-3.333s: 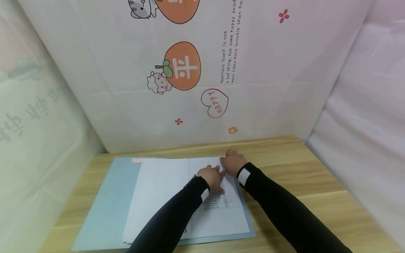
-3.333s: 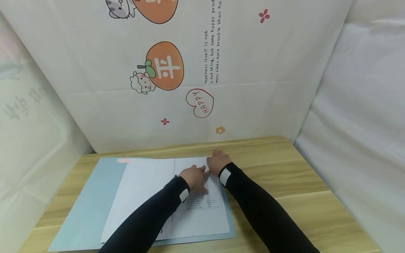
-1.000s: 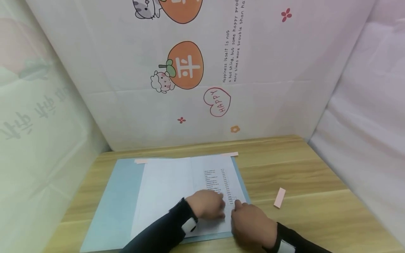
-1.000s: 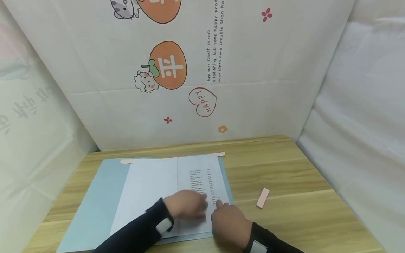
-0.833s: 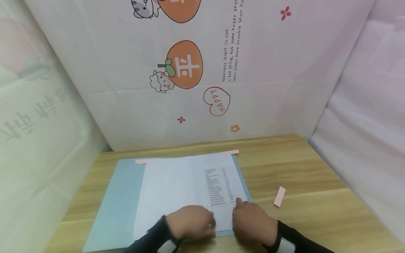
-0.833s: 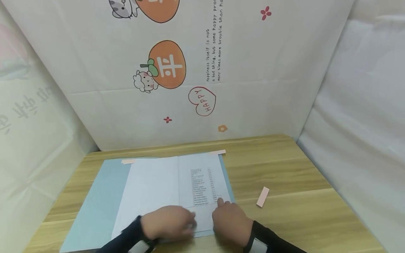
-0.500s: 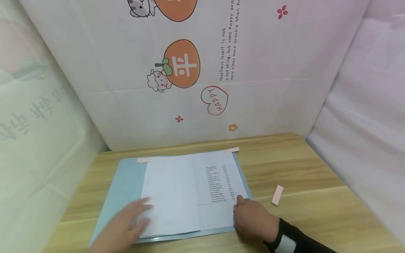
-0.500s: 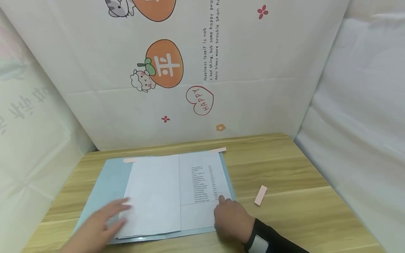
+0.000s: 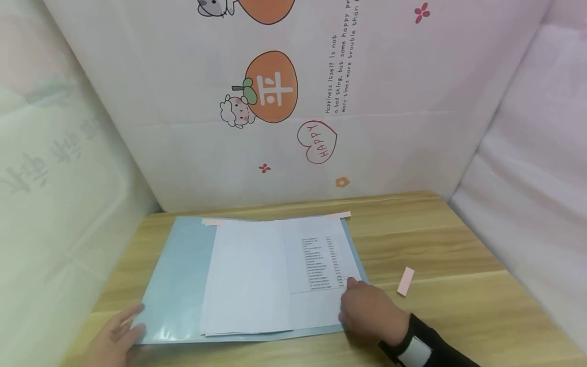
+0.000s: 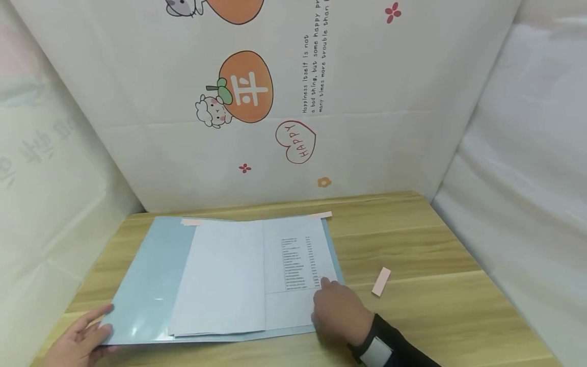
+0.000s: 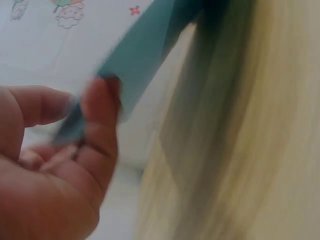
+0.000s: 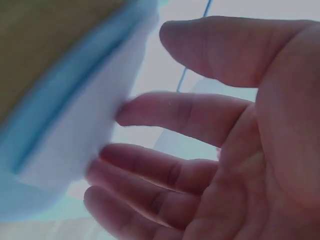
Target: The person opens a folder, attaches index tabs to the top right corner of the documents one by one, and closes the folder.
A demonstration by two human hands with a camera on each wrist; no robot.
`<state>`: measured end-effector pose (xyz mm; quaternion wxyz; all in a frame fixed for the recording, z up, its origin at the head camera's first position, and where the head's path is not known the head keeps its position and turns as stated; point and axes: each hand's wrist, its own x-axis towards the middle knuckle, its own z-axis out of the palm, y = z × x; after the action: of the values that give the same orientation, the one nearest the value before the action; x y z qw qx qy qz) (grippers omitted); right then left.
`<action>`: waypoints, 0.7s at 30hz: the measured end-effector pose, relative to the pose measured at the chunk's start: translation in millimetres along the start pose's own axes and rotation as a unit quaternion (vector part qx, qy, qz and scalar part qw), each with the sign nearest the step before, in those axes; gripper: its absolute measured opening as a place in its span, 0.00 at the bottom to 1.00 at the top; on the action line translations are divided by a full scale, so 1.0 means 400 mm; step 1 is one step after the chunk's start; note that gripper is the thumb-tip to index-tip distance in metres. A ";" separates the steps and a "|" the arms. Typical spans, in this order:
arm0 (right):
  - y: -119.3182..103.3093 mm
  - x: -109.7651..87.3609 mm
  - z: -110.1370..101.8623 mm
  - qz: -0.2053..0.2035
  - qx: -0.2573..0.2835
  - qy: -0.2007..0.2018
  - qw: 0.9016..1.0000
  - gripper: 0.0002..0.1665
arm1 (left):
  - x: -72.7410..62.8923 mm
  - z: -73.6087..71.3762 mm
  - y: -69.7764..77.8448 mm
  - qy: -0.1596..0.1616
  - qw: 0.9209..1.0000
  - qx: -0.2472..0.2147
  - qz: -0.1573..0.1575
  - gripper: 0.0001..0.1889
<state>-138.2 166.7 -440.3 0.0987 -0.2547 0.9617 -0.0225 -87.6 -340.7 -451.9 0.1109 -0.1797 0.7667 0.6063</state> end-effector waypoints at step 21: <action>-0.337 0.157 0.012 -0.118 0.019 0.091 0.989 0.31 | -0.060 0.043 0.049 -0.034 0.976 -0.167 0.139 0.23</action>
<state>-125.0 18.5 -443.8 0.0125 -0.3612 0.9294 -0.0754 -74.4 -316.9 -429.1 0.0197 -0.0668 0.6682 0.7407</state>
